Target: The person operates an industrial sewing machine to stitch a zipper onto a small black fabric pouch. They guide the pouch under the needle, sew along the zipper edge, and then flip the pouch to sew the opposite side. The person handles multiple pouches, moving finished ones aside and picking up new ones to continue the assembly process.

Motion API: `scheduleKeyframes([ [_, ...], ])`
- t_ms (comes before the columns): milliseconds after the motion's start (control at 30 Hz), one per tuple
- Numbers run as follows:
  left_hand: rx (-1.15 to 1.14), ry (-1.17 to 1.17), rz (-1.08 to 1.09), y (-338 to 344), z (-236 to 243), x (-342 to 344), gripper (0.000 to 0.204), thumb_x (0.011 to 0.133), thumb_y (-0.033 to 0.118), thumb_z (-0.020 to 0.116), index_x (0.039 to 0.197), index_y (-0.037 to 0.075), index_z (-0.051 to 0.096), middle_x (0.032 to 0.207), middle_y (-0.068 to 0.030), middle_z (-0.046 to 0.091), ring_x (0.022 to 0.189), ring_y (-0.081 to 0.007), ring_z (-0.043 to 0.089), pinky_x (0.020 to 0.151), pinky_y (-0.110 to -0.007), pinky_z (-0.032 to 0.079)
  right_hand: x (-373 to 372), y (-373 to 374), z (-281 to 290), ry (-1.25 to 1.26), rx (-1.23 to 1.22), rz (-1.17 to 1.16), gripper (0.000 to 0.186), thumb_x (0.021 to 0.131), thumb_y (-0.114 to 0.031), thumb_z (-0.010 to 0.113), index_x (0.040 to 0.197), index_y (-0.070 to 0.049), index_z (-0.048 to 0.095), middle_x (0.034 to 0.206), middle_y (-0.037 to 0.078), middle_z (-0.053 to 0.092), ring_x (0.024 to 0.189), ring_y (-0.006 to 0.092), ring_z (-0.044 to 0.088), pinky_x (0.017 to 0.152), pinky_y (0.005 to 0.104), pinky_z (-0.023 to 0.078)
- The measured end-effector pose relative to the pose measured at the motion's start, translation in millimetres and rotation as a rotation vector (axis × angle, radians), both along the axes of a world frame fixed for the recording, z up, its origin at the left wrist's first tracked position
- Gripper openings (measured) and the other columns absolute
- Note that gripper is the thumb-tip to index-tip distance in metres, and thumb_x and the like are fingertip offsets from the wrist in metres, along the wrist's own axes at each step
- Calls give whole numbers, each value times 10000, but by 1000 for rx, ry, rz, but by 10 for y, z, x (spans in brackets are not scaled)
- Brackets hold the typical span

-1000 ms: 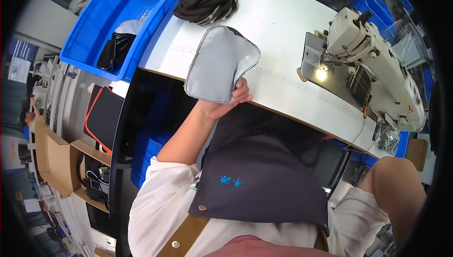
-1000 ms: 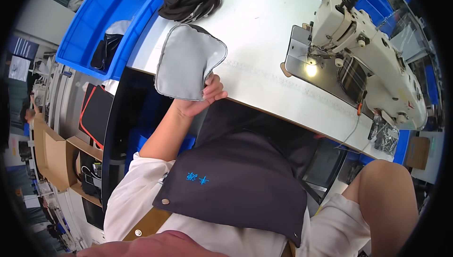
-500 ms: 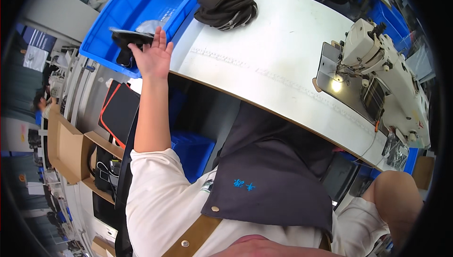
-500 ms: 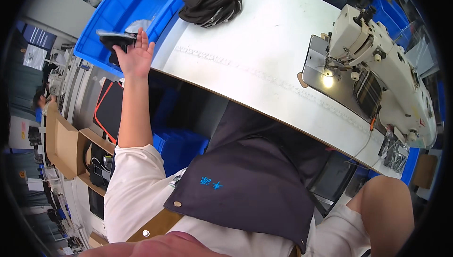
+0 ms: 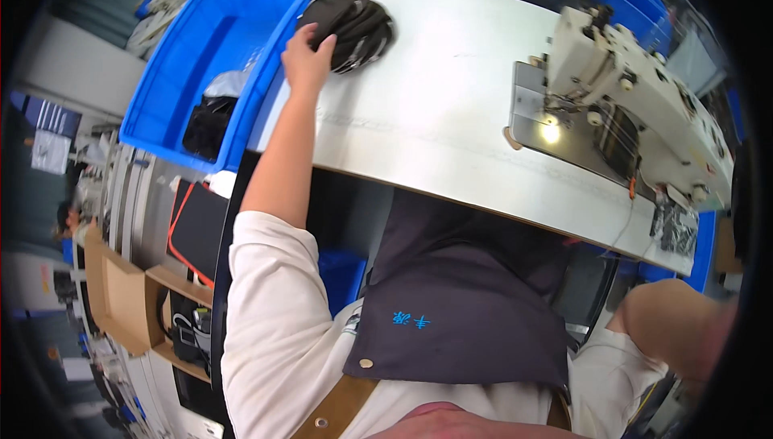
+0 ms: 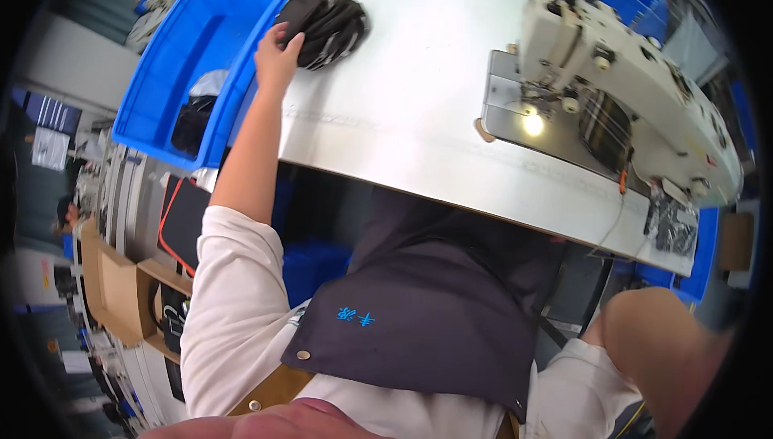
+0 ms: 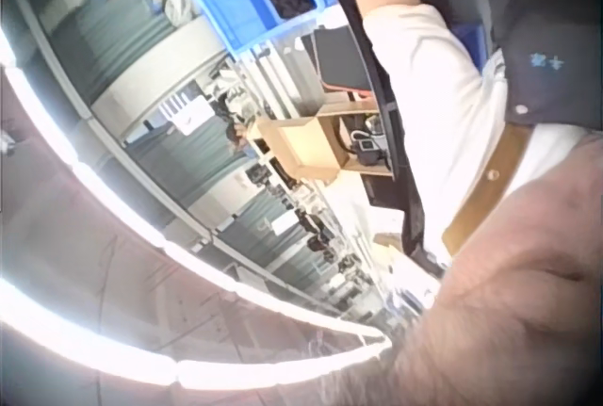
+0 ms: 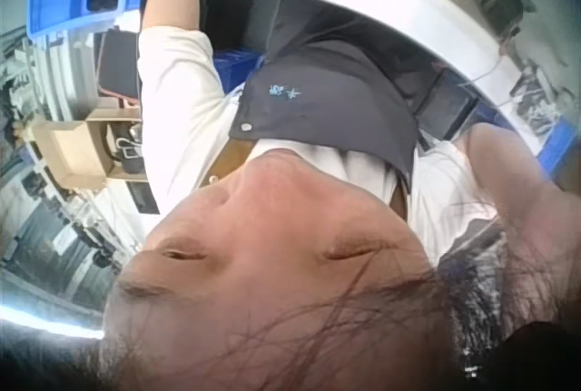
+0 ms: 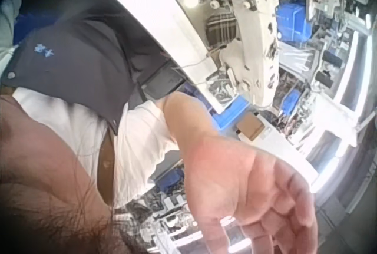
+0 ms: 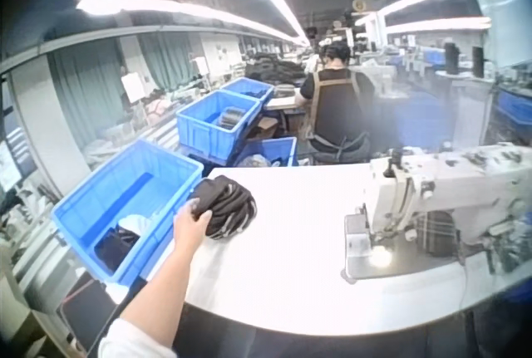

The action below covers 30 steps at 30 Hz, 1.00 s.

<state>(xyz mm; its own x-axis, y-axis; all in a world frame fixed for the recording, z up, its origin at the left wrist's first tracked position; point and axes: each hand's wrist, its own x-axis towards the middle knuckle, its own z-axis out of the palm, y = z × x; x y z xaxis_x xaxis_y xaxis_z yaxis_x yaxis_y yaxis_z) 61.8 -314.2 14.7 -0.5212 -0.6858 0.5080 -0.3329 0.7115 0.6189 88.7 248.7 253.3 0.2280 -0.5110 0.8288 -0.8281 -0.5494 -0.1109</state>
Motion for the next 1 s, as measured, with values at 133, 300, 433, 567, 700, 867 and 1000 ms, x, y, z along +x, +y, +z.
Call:
scheduleKeyframes([
  [133,-213,-182,32,-410,-127,-208,362,871,362,813,1184,180,790,1262,-98,722,1183,-329,675,989,-446,536,-193,299,-267,-189,-39,-288,376,1047,-234,506,1103,65,725,1046,250,734,990,356,684,912,462,529],
  [300,-214,-16,41,-609,-18,-102,299,981,285,695,1125,35,776,1132,-190,754,1050,-365,714,924,-414,538,-760,434,-1233,-606,112,-991,215,993,-149,651,1013,46,739,1014,142,772,931,255,713,839,349,552],
  [433,-128,231,87,-496,310,-17,312,1008,281,691,1146,7,749,1047,-143,751,945,-263,701,823,-359,539,-1337,722,-1971,-663,379,-1315,221,957,-167,700,1015,43,738,1020,118,765,919,311,709,824,375,559],
  [567,-51,326,-120,210,378,175,217,1026,186,680,1159,25,738,1063,-91,720,888,-169,651,724,-295,516,-1743,874,-2454,-352,443,-1463,236,929,-216,737,1058,-18,748,1039,113,738,977,340,689,836,441,558],
  [700,-171,220,-406,1446,179,405,177,996,10,665,1146,57,747,1130,-101,709,901,-178,663,691,-289,519,-1949,839,-2681,-199,537,-1521,203,917,-236,744,1034,-71,724,987,103,691,989,324,676,820,457,556],
  [867,-250,-26,-633,2363,-292,703,248,882,-35,728,1101,73,772,1131,-100,721,953,-275,712,800,-344,584,-2044,662,-2740,-247,660,-1550,130,923,-207,678,943,-80,695,946,94,683,953,325,678,798,463,551],
  [1000,-212,-167,-647,2617,-382,844,323,841,7,767,1150,100,777,1188,-76,712,982,-255,703,830,-338,571,-2035,767,-2604,-425,603,-1516,147,914,-182,642,979,-84,729,984,104,719,928,341,692,801,440,550],
])
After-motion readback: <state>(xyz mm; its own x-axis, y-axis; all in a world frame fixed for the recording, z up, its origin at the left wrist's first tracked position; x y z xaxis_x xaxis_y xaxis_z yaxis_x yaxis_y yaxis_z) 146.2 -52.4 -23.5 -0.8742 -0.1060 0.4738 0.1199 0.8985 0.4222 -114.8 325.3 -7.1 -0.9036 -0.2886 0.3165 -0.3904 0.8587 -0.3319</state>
